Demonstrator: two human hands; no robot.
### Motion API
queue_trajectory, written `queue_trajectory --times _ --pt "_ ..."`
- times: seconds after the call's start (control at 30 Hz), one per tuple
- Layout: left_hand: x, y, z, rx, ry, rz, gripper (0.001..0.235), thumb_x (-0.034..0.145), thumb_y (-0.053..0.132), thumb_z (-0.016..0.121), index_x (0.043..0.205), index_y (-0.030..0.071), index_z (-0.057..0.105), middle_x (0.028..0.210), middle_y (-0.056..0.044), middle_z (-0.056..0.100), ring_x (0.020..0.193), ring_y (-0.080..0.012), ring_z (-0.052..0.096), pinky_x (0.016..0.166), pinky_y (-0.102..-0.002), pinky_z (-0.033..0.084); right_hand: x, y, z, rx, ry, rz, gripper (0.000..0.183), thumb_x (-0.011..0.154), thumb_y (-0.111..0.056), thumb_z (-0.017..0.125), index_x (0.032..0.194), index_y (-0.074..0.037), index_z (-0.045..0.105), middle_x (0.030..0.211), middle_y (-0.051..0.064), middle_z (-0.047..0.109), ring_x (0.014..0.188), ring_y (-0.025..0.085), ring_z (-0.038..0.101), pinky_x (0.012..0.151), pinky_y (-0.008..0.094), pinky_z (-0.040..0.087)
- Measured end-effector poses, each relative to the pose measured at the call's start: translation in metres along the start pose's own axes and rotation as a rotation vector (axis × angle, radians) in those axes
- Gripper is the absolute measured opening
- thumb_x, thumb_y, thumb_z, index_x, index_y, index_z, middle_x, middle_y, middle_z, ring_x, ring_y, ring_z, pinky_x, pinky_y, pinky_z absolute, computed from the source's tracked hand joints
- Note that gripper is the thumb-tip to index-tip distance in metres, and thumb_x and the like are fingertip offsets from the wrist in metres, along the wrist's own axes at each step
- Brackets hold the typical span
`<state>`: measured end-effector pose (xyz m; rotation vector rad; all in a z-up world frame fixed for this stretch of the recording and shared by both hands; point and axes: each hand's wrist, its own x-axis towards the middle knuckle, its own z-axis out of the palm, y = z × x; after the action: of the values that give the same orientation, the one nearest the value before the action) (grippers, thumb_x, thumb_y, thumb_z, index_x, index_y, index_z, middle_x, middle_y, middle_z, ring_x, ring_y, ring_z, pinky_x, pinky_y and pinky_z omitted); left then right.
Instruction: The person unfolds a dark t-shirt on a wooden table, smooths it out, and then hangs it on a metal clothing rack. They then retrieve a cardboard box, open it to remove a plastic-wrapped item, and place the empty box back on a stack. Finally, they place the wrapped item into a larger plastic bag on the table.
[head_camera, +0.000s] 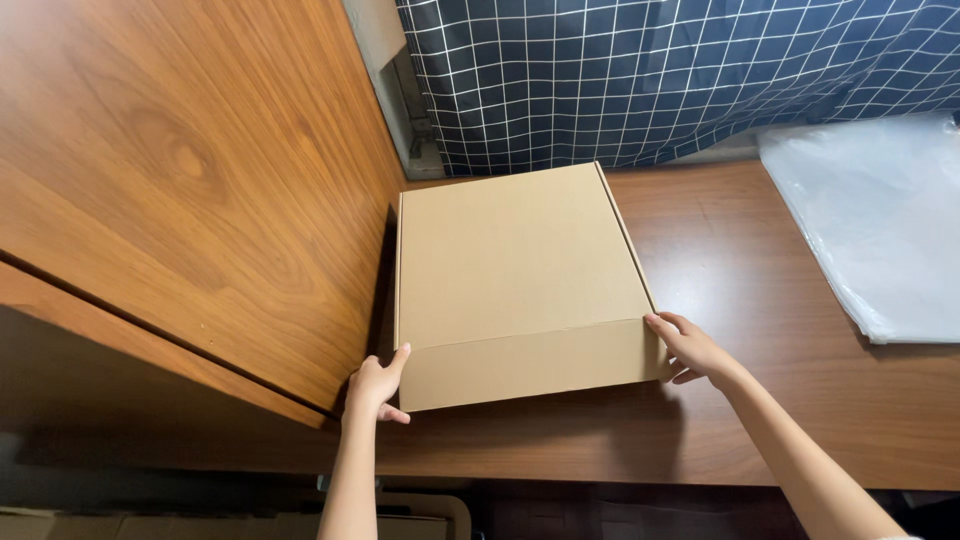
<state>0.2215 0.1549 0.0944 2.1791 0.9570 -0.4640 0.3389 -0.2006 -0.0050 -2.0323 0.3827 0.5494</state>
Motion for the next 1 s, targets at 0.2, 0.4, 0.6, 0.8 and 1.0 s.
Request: queue_trajectory --times 0.2,0.4,0.6,0.8,1.0 --pt "0.03 -0.007 0.006 0.102 -0.036 -0.019 0.082 0.078 0.067 0.036 0.133 0.007 0.034 0.123 -0.018 0.051 0.093 -0.0265 0.061 0.097 -0.039 0.037 -0.011 -0.015 0.003 -0.044 -0.051 0.042 0.076 0.083 -0.056 0.043 0.138 -0.005 0.026 0.105 0.035 0.051 0.064 0.039 0.064 0.056 0.044 0.053" --pt "0.025 -0.009 0.003 0.046 -0.087 -0.008 0.084 0.078 0.063 0.037 0.137 0.006 0.022 0.121 -0.022 0.05 0.073 -0.029 0.066 0.09 -0.037 0.044 -0.028 -0.028 -0.001 0.014 -0.122 0.069 0.073 0.085 -0.052 0.04 0.138 -0.004 0.024 0.108 0.036 0.049 0.074 0.043 0.063 0.06 0.046 0.053" --pt "0.019 -0.021 0.002 -0.124 -0.09 0.073 0.092 0.075 0.07 0.043 0.138 0.006 0.024 0.137 -0.025 0.031 0.124 -0.0364 0.034 0.096 -0.048 0.036 -0.045 -0.039 -0.006 0.1 -0.203 0.071 0.073 0.086 -0.05 0.039 0.14 -0.004 0.02 0.108 0.039 0.05 0.084 0.045 0.06 0.069 0.049 0.05" --pt "0.112 -0.068 0.032 -0.48 -0.057 0.237 0.087 0.078 0.05 0.059 0.14 0.004 0.018 0.139 -0.028 0.022 0.127 -0.0417 0.024 0.098 -0.053 0.03 -0.019 -0.024 -0.007 0.261 -0.223 -0.021 0.063 0.09 -0.033 0.04 0.142 -0.009 0.015 0.122 0.034 0.044 0.109 0.041 0.049 0.085 0.051 0.041" --pt "0.119 -0.065 0.039 -0.779 -0.143 0.223 0.084 0.079 0.034 0.06 0.142 0.007 0.011 0.138 -0.031 0.018 0.123 -0.0476 0.03 0.095 -0.055 0.032 0.007 -0.007 -0.009 0.447 -0.344 -0.004 0.057 0.09 -0.023 0.04 0.143 -0.017 0.019 0.116 0.031 0.05 0.102 0.038 0.052 0.084 0.049 0.04"
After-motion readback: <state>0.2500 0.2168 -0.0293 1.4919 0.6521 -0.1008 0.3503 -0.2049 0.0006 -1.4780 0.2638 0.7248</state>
